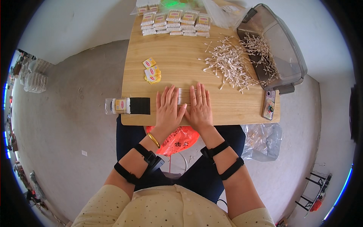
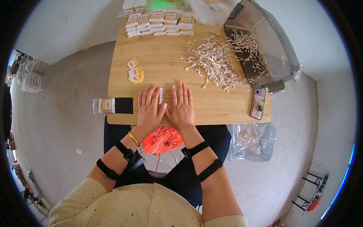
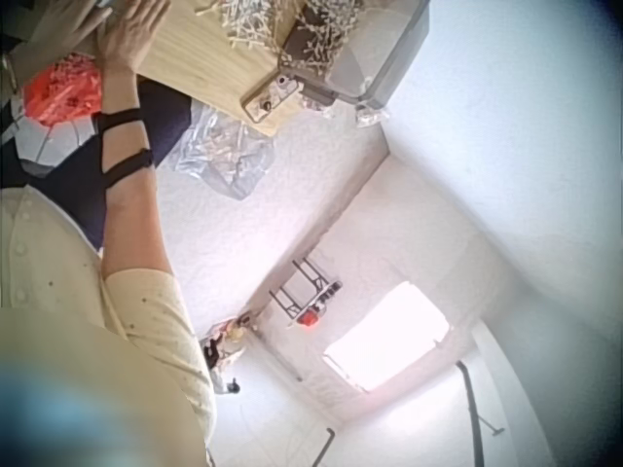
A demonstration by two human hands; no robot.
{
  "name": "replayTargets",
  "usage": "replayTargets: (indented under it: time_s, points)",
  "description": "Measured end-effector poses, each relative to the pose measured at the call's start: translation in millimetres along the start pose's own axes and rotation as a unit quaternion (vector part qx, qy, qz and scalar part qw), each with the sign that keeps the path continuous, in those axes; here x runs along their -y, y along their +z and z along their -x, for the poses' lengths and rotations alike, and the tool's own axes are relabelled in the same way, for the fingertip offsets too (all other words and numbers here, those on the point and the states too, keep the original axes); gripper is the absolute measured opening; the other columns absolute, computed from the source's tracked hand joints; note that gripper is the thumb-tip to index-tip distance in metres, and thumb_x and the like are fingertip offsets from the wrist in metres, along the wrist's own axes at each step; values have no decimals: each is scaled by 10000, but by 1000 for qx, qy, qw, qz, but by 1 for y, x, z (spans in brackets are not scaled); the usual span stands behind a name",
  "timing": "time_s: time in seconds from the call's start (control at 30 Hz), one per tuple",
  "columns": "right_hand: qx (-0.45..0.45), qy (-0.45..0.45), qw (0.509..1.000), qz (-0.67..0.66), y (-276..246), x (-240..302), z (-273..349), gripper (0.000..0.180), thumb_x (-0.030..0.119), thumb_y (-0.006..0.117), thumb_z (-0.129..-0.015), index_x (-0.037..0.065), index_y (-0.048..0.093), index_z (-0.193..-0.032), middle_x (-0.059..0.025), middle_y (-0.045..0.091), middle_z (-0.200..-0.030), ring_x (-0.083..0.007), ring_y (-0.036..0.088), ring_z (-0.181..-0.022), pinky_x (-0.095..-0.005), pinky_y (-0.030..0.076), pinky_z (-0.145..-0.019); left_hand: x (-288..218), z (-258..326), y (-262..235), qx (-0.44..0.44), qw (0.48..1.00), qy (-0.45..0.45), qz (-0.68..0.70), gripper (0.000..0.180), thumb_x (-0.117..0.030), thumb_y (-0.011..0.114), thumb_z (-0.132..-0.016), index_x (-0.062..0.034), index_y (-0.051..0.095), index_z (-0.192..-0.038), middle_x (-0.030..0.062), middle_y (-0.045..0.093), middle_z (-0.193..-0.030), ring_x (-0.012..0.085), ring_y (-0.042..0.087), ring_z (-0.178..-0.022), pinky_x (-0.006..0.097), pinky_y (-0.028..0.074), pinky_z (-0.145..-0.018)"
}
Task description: Manually arranging cotton swabs into plastic containers and sealing them into bags.
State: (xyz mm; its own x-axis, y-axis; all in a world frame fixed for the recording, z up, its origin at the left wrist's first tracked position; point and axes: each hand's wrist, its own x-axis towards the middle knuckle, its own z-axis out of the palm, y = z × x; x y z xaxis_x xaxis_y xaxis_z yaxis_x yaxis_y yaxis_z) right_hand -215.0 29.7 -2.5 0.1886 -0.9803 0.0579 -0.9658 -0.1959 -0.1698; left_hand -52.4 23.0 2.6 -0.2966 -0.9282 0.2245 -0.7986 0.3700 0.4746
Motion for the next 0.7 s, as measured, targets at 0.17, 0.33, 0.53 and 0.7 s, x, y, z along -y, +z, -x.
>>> replayTargets:
  time_s: [0.17, 0.33, 0.53, 0.7]
  points:
    - [-9, -2, 1000, -24, 3, 4, -1, 872, 509, 542, -975, -15, 244, -1605, -267, 174, -1680, -374, 138, -1582, -500, 108, -1292, 6, 6, -15, -16, 999, -6, 51, 615, -353, 535, -1031, -15, 398, -1526, 197, 367, -1587, 393, 302, -1502, 577, 144, -1246]
    - [-26, -7, 999, -19, 1, -2, 2, 876, 552, 546, -988, -19, 270, -1593, -273, 205, -1669, -394, 154, -1573, -513, 123, -1284, 41, 24, -84, -40, 997, -38, 51, 555, -301, 536, -1035, -15, 425, -1497, 205, 390, -1569, 400, 333, -1476, 547, 203, -1230]
    - [-34, -4, 999, -34, 4, 20, 1, 832, 529, 512, -1015, -18, 270, -1594, -258, 215, -1671, -385, 154, -1575, -509, 116, -1288, 149, 64, -133, -150, 970, -191, -21, 530, -351, 487, -1078, -3, 442, -1475, 234, 413, -1546, 384, 365, -1454, 493, 286, -1198]
    - [2, -49, 999, -16, 19, 110, -10, 799, 535, 434, -1034, 3, 267, -1606, -226, 195, -1688, -346, 140, -1586, -489, 82, -1298, 197, 63, -117, -122, 944, -304, 42, 653, -530, 471, -1062, 32, 499, -1393, 265, 554, -1361, 379, 544, -1269, 463, 418, -1087]
